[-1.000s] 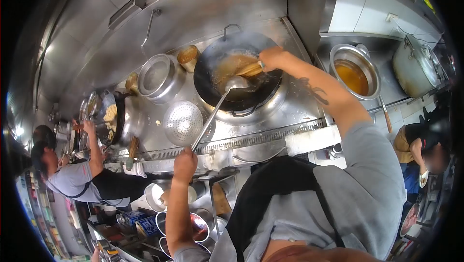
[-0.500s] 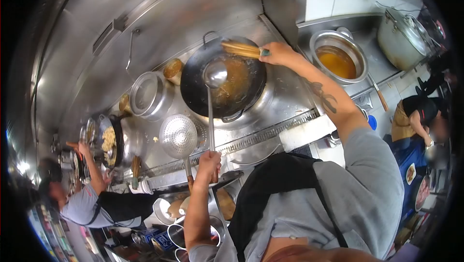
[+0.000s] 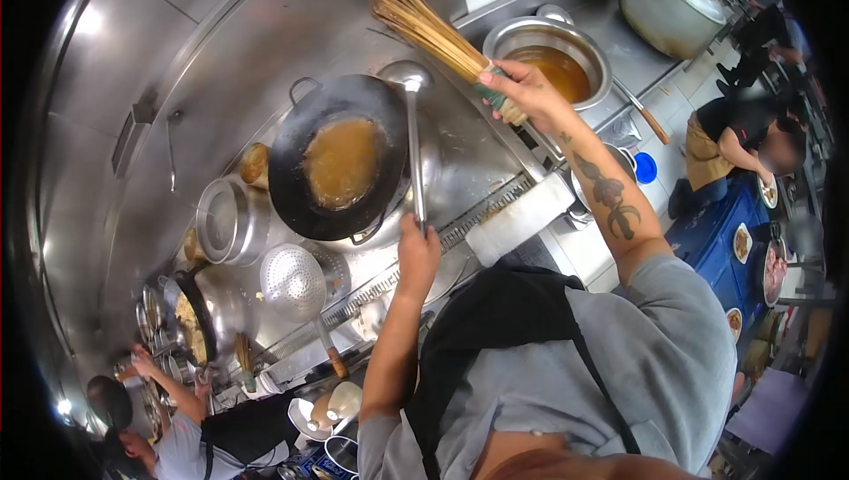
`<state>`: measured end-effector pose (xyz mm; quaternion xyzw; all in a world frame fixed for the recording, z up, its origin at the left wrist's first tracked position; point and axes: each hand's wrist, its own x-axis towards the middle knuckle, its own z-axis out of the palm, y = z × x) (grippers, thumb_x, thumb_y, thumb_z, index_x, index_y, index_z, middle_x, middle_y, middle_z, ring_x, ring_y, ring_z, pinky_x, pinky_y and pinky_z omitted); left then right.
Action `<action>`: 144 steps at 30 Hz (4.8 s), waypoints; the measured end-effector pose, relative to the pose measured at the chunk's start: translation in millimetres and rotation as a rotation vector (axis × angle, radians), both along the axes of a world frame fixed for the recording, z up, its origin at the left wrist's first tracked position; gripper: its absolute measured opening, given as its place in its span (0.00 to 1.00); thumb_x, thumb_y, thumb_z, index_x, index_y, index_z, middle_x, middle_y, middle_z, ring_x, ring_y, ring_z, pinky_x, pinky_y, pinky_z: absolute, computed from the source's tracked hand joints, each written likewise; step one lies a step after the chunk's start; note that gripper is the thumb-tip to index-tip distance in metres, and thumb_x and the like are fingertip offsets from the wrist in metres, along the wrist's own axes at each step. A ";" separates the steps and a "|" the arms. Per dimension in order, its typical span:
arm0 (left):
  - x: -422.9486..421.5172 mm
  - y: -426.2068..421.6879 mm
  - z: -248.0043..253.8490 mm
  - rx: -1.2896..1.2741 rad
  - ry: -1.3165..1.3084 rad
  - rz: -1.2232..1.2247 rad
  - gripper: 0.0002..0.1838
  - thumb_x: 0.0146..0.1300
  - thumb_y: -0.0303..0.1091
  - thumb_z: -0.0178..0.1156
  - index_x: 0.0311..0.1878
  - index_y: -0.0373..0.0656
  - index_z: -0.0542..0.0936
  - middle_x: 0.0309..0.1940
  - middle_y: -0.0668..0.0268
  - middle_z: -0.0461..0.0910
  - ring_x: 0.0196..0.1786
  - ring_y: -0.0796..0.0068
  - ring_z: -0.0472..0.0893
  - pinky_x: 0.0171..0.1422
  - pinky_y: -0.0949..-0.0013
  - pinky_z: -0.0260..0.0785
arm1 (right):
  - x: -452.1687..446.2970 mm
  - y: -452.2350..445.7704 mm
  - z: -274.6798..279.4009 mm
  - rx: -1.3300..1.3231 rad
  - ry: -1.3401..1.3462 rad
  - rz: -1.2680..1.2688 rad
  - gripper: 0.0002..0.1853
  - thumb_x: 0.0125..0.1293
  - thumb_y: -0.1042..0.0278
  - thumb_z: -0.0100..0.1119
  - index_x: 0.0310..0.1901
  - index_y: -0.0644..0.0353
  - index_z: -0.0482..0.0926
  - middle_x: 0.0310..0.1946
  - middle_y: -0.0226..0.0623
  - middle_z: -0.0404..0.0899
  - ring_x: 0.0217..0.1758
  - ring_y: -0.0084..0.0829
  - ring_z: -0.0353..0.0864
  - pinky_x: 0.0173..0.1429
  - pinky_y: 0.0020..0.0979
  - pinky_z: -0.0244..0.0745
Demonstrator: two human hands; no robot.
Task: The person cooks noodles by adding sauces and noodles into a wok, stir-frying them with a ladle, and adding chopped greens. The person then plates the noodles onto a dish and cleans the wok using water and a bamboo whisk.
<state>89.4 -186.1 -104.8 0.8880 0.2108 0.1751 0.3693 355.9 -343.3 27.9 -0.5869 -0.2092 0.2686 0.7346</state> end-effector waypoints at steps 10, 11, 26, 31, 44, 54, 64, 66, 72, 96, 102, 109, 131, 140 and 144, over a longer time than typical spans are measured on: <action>58.6 -50.6 -92.9 -0.219 0.159 -0.034 0.12 0.59 0.27 0.56 0.43 0.31 0.68 0.32 0.43 0.77 0.36 0.46 0.79 0.42 0.53 0.69 | -13.3 -40.2 -12.2 -0.067 0.193 0.089 0.17 0.61 0.59 0.66 0.46 0.58 0.77 0.28 0.33 0.78 0.20 0.23 0.77 0.20 0.23 0.72; 66.5 -51.0 -96.7 -0.326 0.192 -0.034 0.12 0.60 0.29 0.56 0.42 0.31 0.69 0.32 0.45 0.78 0.36 0.49 0.79 0.43 0.55 0.69 | -13.9 -40.3 -10.1 -0.083 0.195 0.091 0.17 0.61 0.59 0.67 0.47 0.58 0.77 0.28 0.32 0.78 0.20 0.23 0.77 0.20 0.24 0.72; -16.0 3.8 19.6 0.050 -0.203 0.053 0.16 0.65 0.34 0.59 0.51 0.33 0.77 0.43 0.55 0.81 0.45 0.67 0.79 0.50 0.66 0.69 | -35.9 115.2 28.8 -0.617 -1.392 0.436 0.26 0.52 0.55 0.65 0.52 0.58 0.79 0.38 0.49 0.82 0.41 0.47 0.81 0.46 0.42 0.76; -127.3 2.6 37.3 -0.491 -0.007 0.120 0.16 0.66 0.34 0.59 0.52 0.34 0.76 0.34 0.61 0.81 0.34 0.79 0.77 0.37 0.73 0.70 | -76.6 211.1 21.7 -0.885 -1.762 0.968 0.14 0.49 0.61 0.64 0.37 0.58 0.84 0.34 0.46 0.82 0.41 0.46 0.82 0.46 0.43 0.77; -390.3 -143.4 -169.6 -0.483 0.688 0.787 0.20 0.57 0.42 0.57 0.40 0.32 0.81 0.31 0.43 0.80 0.39 0.45 0.81 0.47 0.49 0.72 | -117.7 365.4 -45.8 -0.951 -1.563 0.740 0.12 0.53 0.65 0.60 0.35 0.63 0.84 0.35 0.50 0.83 0.42 0.46 0.83 0.48 0.41 0.77; -440.7 -151.0 -229.9 -0.372 0.711 0.484 0.19 0.58 0.42 0.52 0.23 0.36 0.81 0.27 0.47 0.81 0.33 0.46 0.81 0.42 0.50 0.73 | -118.2 390.6 -36.7 -1.016 -1.027 0.676 0.15 0.57 0.58 0.59 0.38 0.61 0.83 0.28 0.47 0.83 0.33 0.42 0.83 0.43 0.40 0.76; -428.0 -124.0 -189.1 -0.549 0.637 0.750 0.20 0.55 0.40 0.49 0.20 0.32 0.79 0.24 0.43 0.79 0.35 0.44 0.81 0.44 0.48 0.70 | -104.4 280.6 -16.7 -1.122 -1.537 1.077 0.15 0.52 0.61 0.60 0.38 0.63 0.82 0.34 0.52 0.82 0.40 0.45 0.83 0.45 0.44 0.78; -411.4 -111.7 -189.6 -0.490 0.665 0.752 0.21 0.54 0.42 0.49 0.20 0.32 0.80 0.22 0.43 0.78 0.33 0.44 0.81 0.43 0.49 0.70 | -116.7 321.5 -10.1 -1.287 -1.451 1.009 0.15 0.51 0.63 0.60 0.37 0.63 0.83 0.34 0.52 0.82 0.40 0.44 0.84 0.46 0.42 0.78; -440.7 -129.9 -220.3 -0.538 0.646 0.548 0.21 0.59 0.41 0.47 0.21 0.36 0.80 0.18 0.54 0.80 0.25 0.59 0.82 0.34 0.57 0.72 | -121.0 321.1 -28.6 -1.054 -1.722 1.073 0.14 0.51 0.62 0.61 0.35 0.64 0.83 0.33 0.50 0.83 0.38 0.44 0.84 0.45 0.41 0.78; -471.3 -164.3 -248.8 -0.951 0.641 0.802 0.17 0.59 0.40 0.51 0.24 0.38 0.80 0.18 0.60 0.80 0.19 0.69 0.79 0.24 0.63 0.68 | -111.4 242.2 1.5 -0.942 -1.470 1.165 0.16 0.52 0.58 0.61 0.35 0.64 0.83 0.29 0.52 0.82 0.36 0.49 0.83 0.44 0.44 0.77; -449.9 -138.7 -196.7 -0.790 0.785 0.797 0.16 0.56 0.39 0.52 0.21 0.39 0.82 0.18 0.57 0.81 0.24 0.64 0.83 0.34 0.59 0.74 | -69.8 278.2 41.9 -1.373 -1.592 1.411 0.19 0.50 0.53 0.63 0.37 0.60 0.84 0.28 0.49 0.83 0.34 0.43 0.84 0.43 0.42 0.78; -423.4 -143.1 -160.2 -0.228 0.915 0.190 0.12 0.57 0.38 0.54 0.26 0.43 0.83 0.20 0.60 0.82 0.27 0.64 0.84 0.37 0.60 0.76 | -137.3 362.3 -1.5 -1.297 -1.424 1.036 0.21 0.50 0.53 0.63 0.36 0.65 0.83 0.26 0.50 0.82 0.34 0.41 0.83 0.41 0.40 0.78; -246.5 -1.4 11.5 -0.418 0.175 0.439 0.18 0.64 0.42 0.56 0.42 0.34 0.81 0.24 0.53 0.80 0.29 0.57 0.82 0.36 0.60 0.71 | -80.2 400.9 -98.6 -0.718 -1.192 0.337 0.17 0.55 0.57 0.59 0.39 0.63 0.83 0.30 0.52 0.82 0.37 0.48 0.83 0.44 0.43 0.77; -58.3 78.5 32.4 0.455 -0.066 0.199 0.17 0.60 0.33 0.56 0.50 0.33 0.73 0.37 0.51 0.78 0.46 0.51 0.77 0.51 0.53 0.68 | -115.4 243.6 -28.4 -1.025 -1.433 1.040 0.16 0.54 0.56 0.61 0.39 0.60 0.83 0.34 0.51 0.83 0.41 0.47 0.83 0.48 0.44 0.77; -32.9 97.3 -17.9 0.539 0.111 0.125 0.05 0.56 0.31 0.54 0.35 0.43 0.74 0.29 0.61 0.78 0.36 0.63 0.80 0.45 0.60 0.69 | -51.9 275.5 -14.2 -1.239 -1.684 0.852 0.13 0.53 0.63 0.58 0.34 0.62 0.83 0.34 0.49 0.83 0.39 0.46 0.84 0.43 0.43 0.79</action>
